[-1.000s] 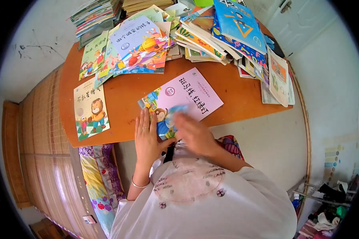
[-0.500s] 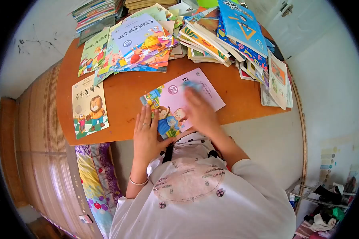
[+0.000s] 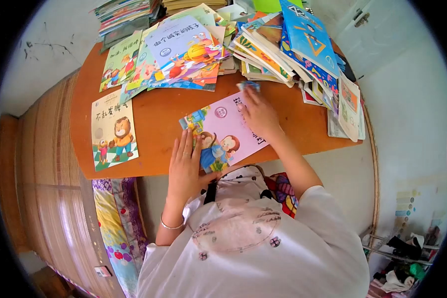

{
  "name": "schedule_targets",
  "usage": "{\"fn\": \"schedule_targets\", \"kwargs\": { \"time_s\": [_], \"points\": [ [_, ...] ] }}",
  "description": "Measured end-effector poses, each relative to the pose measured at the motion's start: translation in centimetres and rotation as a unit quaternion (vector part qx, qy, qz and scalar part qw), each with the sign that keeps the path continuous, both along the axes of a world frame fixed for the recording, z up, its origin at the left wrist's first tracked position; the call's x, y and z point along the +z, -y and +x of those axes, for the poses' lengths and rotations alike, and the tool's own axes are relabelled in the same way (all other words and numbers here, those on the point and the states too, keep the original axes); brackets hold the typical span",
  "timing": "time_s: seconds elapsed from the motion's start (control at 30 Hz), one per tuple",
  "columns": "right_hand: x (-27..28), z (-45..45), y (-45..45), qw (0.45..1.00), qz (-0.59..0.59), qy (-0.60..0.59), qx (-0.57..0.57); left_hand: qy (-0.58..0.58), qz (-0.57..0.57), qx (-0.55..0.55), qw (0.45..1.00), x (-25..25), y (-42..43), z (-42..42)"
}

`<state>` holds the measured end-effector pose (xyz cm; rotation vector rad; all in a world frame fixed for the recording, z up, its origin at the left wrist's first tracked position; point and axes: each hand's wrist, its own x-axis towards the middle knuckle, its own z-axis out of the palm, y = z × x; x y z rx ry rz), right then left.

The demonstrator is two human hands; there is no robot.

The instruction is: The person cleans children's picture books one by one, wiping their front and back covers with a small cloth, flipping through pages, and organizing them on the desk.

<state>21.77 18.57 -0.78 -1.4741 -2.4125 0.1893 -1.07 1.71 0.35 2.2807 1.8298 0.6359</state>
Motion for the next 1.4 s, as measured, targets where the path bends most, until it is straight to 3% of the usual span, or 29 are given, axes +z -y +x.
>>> {"fn": "schedule_targets", "kwargs": {
  "time_s": [0.03, 0.1, 0.33, 0.47, 0.57, 0.63, 0.7, 0.8, 0.87, 1.1, 1.17, 1.2, 1.27, 1.33, 1.4],
  "points": [
    [-0.3, -1.4, 0.4, 1.0, -0.002, 0.0, 0.005, -0.002, -0.004, -0.009, 1.0, 0.2, -0.4, -0.2],
    [-0.9, -4.8, 1.6, 0.98, 0.034, -0.093, 0.17, -0.006, -0.007, -0.013, 1.0, 0.4, -1.0, -0.5],
    [-0.6, -9.3, 3.1, 0.93, -0.025, -0.162, 0.328, -0.024, 0.021, 0.005, 0.999, 0.5, -1.3, -1.3],
    [0.3, -7.9, 4.4, 0.93, -0.017, -0.15, 0.335, 0.039, 0.084, 0.077, 0.993, 0.4, -0.4, -1.2],
    [1.3, -9.1, 4.0, 0.947, -0.034, -0.135, 0.29, 0.044, 0.098, 0.062, 0.992, -0.7, -0.6, -1.2],
    [1.6, -10.0, 4.1, 0.938, 0.012, -0.158, 0.307, 0.069, 0.092, 0.074, 0.991, -0.2, -0.7, -1.1],
    [2.3, -9.7, 5.6, 0.921, -0.049, -0.159, 0.353, 0.094, 0.084, 0.086, 0.988, -0.1, -0.8, -1.1],
    [2.0, -7.3, 9.0, 0.902, -0.047, -0.156, 0.399, 0.121, 0.135, 0.084, 0.98, -0.9, -1.2, -1.3],
    [1.9, -5.2, 10.7, 0.899, -0.072, -0.152, 0.404, -0.062, 0.073, 0.049, 0.994, -1.5, -1.1, -1.7],
    [0.3, 1.9, 9.6, 0.94, 0.037, -0.174, 0.29, -0.018, -0.006, 0.043, 0.999, 1.1, -0.8, -0.9],
    [-0.1, 3.5, 8.6, 0.971, 0.047, -0.197, 0.125, -0.025, -0.003, 0.042, 0.999, 1.0, -0.7, -0.9],
    [0.0, 3.2, 9.0, 0.972, 0.049, -0.196, 0.124, -0.031, -0.002, 0.042, 0.999, 0.9, -0.7, -0.8],
    [0.2, 1.1, 10.7, 0.976, 0.016, -0.179, 0.126, -0.037, -0.003, 0.046, 0.998, 1.0, -0.7, -0.3],
    [0.7, -2.0, 12.8, 0.94, -0.019, -0.224, 0.255, -0.045, -0.003, 0.05, 0.998, 0.7, -0.8, -0.3],
    [0.8, -4.5, 13.7, 0.927, 0.04, -0.191, 0.319, -0.089, 0.025, 0.049, 0.995, -0.2, -1.2, -0.8]
  ]
}}
